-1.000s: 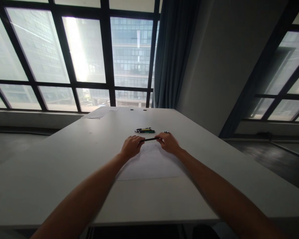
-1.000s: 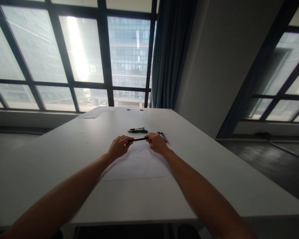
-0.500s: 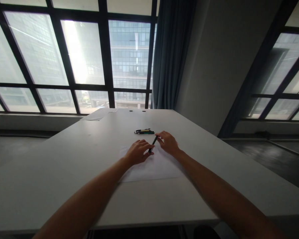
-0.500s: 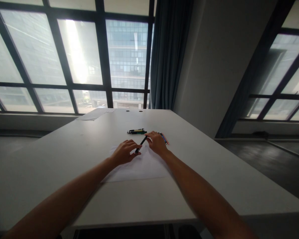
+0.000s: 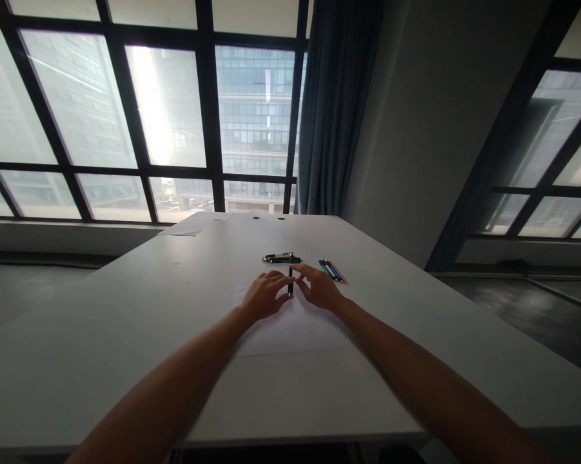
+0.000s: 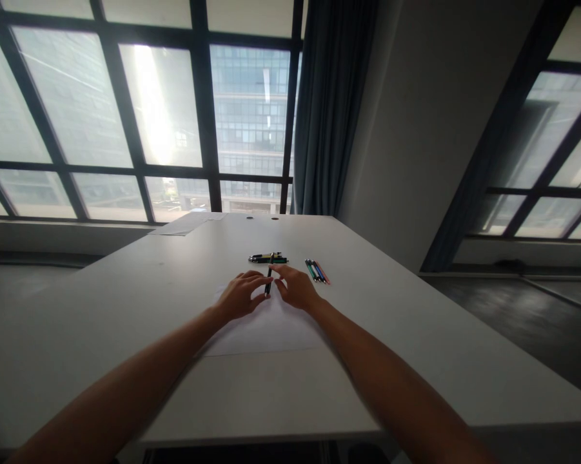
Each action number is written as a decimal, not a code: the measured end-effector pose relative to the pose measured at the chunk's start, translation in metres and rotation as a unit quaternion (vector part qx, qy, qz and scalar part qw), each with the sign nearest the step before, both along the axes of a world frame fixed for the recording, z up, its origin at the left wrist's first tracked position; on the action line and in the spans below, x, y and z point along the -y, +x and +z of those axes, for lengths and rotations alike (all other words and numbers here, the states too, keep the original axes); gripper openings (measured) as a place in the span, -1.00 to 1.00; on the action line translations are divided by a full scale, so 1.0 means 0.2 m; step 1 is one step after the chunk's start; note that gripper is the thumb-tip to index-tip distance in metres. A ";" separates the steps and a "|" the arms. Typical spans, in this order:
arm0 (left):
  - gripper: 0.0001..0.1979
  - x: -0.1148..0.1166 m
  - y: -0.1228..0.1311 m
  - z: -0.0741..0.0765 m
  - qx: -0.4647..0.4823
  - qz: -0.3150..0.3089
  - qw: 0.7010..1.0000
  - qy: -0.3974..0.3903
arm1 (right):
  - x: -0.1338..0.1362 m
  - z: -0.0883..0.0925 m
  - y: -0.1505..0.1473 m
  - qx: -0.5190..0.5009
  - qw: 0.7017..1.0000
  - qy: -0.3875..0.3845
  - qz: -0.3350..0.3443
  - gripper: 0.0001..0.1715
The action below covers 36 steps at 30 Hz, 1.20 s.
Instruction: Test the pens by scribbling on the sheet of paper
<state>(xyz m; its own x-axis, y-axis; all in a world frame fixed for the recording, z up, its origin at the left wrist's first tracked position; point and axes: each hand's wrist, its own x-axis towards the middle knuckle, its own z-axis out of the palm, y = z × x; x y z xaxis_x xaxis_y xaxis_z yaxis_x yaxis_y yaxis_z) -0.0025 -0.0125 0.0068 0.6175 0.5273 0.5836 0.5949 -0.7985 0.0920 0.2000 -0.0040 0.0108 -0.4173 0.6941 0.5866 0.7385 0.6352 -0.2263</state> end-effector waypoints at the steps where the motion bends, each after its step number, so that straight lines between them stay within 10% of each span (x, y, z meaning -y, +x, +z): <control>1: -0.60 0.00 0.00 0.00 0.003 -0.004 1.000 0.003 | 0.00 0.00 -0.01 0.008 1.000 -0.003 0.009 -0.44; 21: -0.70 0.01 0.01 0.00 -0.026 0.036 0.999 -0.013 | 0.00 -0.01 0.00 0.053 0.998 -0.007 -0.047 -0.31; 36: -0.73 -0.06 -0.03 0.01 0.025 0.121 0.992 -0.003 | -0.08 -0.03 0.08 0.040 0.991 -0.014 -0.128 -0.76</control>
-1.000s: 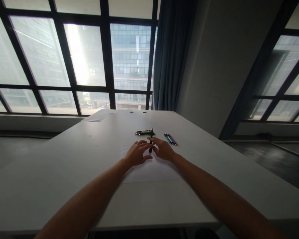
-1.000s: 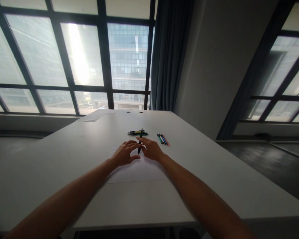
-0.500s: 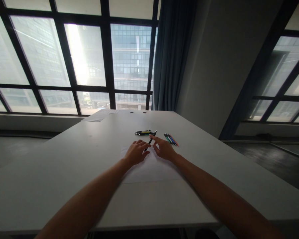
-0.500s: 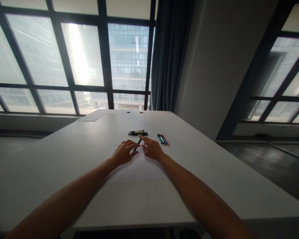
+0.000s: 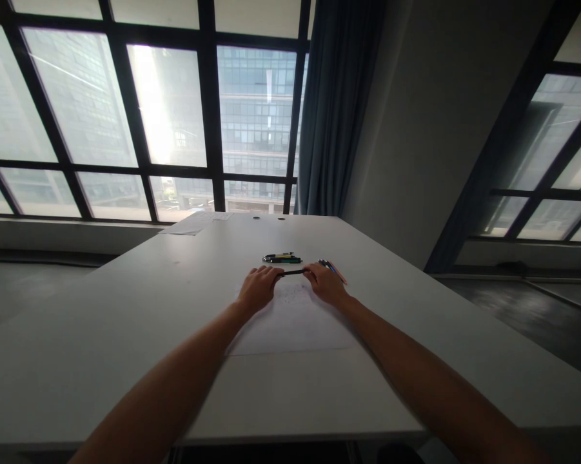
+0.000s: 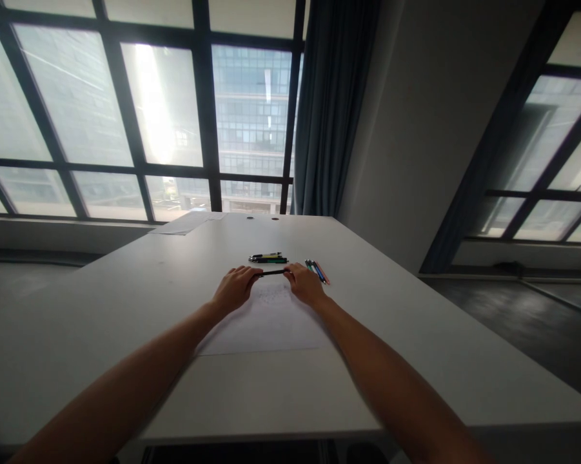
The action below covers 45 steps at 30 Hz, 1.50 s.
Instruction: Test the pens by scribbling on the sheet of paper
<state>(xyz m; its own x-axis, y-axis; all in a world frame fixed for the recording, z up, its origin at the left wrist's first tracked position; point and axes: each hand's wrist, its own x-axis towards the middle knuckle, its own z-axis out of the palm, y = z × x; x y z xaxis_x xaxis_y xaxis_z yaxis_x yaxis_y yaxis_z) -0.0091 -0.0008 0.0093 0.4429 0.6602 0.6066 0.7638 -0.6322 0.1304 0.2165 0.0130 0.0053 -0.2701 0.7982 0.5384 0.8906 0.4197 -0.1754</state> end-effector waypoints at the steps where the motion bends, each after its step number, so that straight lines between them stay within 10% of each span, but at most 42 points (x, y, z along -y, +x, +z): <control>1: -0.73 -0.01 -0.01 0.00 0.002 0.012 1.000 -0.003 | 0.00 0.00 -0.01 0.009 1.000 -0.001 -0.002 -0.75; 30: -0.73 -0.03 -0.03 0.02 -0.029 0.054 0.997 -0.045 | 0.02 0.03 -0.03 0.037 0.999 -0.040 -0.003 -0.74; 45: -0.79 0.00 -0.01 0.02 0.030 -0.134 0.983 0.118 | -0.02 -0.01 0.02 0.029 0.998 -0.017 0.054 -0.87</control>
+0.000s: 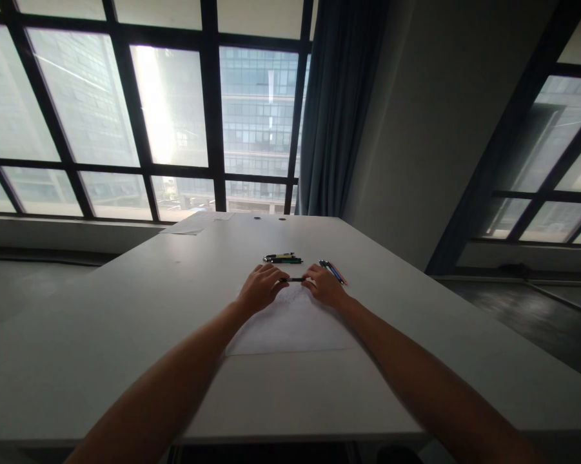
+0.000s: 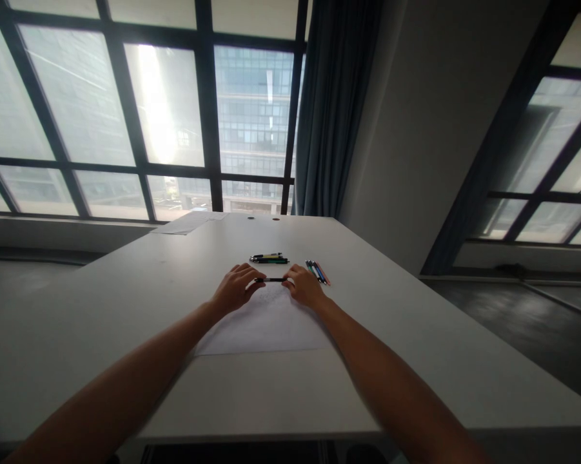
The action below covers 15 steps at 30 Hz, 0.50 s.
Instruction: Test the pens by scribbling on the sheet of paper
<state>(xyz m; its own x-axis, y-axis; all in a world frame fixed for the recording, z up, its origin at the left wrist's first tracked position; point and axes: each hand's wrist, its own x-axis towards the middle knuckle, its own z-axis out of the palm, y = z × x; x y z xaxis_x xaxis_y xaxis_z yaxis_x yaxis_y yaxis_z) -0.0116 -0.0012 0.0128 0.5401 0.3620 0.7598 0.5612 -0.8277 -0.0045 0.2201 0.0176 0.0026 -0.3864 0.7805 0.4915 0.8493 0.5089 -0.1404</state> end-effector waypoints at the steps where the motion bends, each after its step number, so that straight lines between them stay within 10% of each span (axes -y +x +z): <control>1: -0.78 0.01 0.01 0.00 -0.001 -0.014 1.000 0.007 | 0.00 0.00 0.00 0.003 1.000 -0.001 0.003 -0.86; 8: -0.76 0.04 0.04 0.00 -0.018 -0.018 1.000 0.003 | -0.01 -0.01 0.01 0.018 1.000 -0.008 0.007 -0.85; 15: -0.63 -0.04 -0.05 0.01 -0.042 0.236 0.958 -0.155 | 0.02 0.02 -0.01 -0.004 1.000 0.007 -0.004 -0.68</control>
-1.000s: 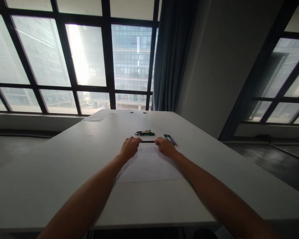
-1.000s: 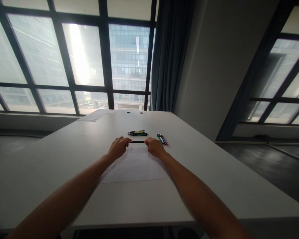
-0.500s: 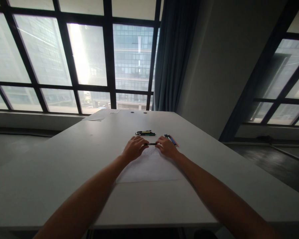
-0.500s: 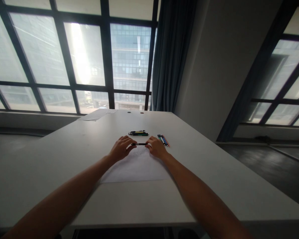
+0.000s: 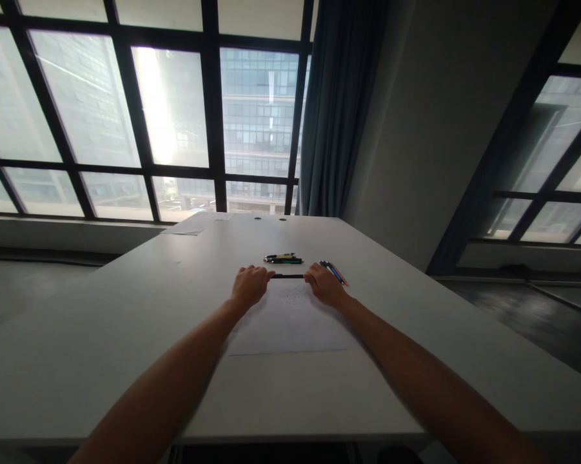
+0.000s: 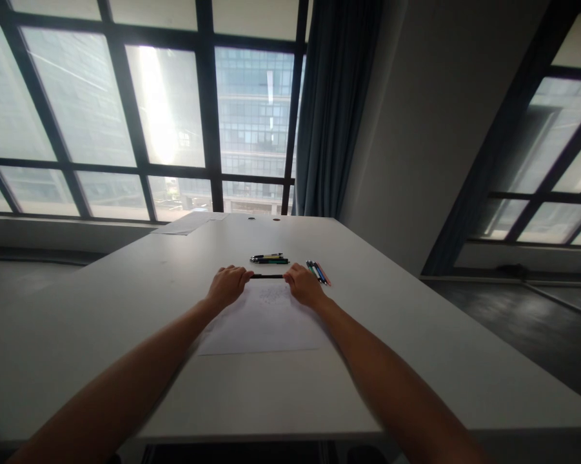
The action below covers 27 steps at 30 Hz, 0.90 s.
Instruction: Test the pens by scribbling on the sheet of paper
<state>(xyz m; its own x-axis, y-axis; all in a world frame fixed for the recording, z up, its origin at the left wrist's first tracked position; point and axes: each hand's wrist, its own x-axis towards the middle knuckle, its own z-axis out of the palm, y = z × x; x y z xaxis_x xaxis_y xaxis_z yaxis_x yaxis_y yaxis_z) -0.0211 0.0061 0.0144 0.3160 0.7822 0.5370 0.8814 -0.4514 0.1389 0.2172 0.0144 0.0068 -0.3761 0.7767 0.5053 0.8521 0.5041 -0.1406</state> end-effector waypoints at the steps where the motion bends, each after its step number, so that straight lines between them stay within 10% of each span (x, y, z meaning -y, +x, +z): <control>1: -0.61 0.00 -0.01 0.00 -0.017 0.013 1.000 -0.016 | 0.01 0.00 -0.01 0.001 1.000 0.002 0.006 -0.63; 9: -0.72 0.05 0.06 0.02 -0.050 -0.090 0.995 0.001 | 0.02 0.00 -0.04 -0.027 0.999 0.003 0.029 -0.54; 27: -0.84 0.02 0.02 0.01 -0.031 -0.033 0.999 -0.016 | 0.03 0.03 -0.03 0.042 0.998 -0.034 0.012 -0.78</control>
<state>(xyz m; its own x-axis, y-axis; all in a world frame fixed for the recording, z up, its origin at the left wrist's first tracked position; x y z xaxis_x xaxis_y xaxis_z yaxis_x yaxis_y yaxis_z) -0.0169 0.0012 0.0162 0.3997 0.7748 0.4898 0.8569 -0.5056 0.1006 0.2105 0.0077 0.0135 -0.4331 0.7988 0.4175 0.8503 0.5158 -0.1047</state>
